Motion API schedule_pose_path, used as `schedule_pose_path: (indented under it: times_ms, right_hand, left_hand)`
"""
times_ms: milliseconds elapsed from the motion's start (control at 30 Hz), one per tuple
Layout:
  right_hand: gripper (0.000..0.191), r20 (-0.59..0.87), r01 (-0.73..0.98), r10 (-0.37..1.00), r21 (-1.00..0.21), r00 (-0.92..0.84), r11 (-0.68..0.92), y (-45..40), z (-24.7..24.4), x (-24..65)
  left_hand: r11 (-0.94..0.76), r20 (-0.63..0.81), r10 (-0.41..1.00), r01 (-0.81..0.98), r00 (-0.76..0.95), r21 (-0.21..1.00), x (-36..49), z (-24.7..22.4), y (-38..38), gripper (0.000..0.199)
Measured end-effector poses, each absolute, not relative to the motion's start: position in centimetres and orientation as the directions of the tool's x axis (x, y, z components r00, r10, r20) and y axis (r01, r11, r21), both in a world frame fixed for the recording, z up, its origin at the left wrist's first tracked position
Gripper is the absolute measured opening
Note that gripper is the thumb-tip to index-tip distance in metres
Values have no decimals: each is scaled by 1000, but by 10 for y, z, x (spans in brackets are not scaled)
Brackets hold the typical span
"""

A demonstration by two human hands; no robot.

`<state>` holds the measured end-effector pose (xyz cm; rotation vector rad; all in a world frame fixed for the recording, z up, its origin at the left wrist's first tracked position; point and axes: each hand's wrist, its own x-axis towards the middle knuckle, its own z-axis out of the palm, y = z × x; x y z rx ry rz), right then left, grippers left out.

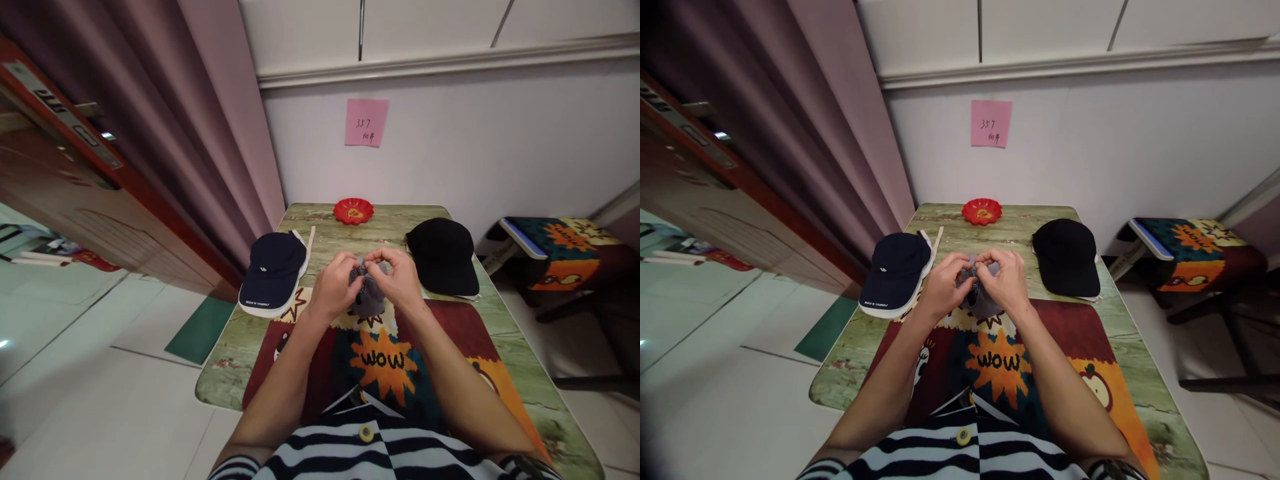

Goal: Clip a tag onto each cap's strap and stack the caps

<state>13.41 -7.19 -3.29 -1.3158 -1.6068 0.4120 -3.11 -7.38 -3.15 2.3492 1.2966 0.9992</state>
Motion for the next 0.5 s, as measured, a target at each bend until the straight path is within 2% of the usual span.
schedule_pose_path:
  times_ms: [300, 500]
  right_hand:
    - [8, 484, 628, 875, -690, 31, 360, -73, -36, 136]
    - [10, 456, 710, 881, -578, -128, 402, -77, -28, 140]
  left_hand:
    - [-540, 427, 840, 602, 336, 588, -28, -36, -68, 6]
    - [-514, 369, 857, 636, 360, 575, -27, -38, -69, 9]
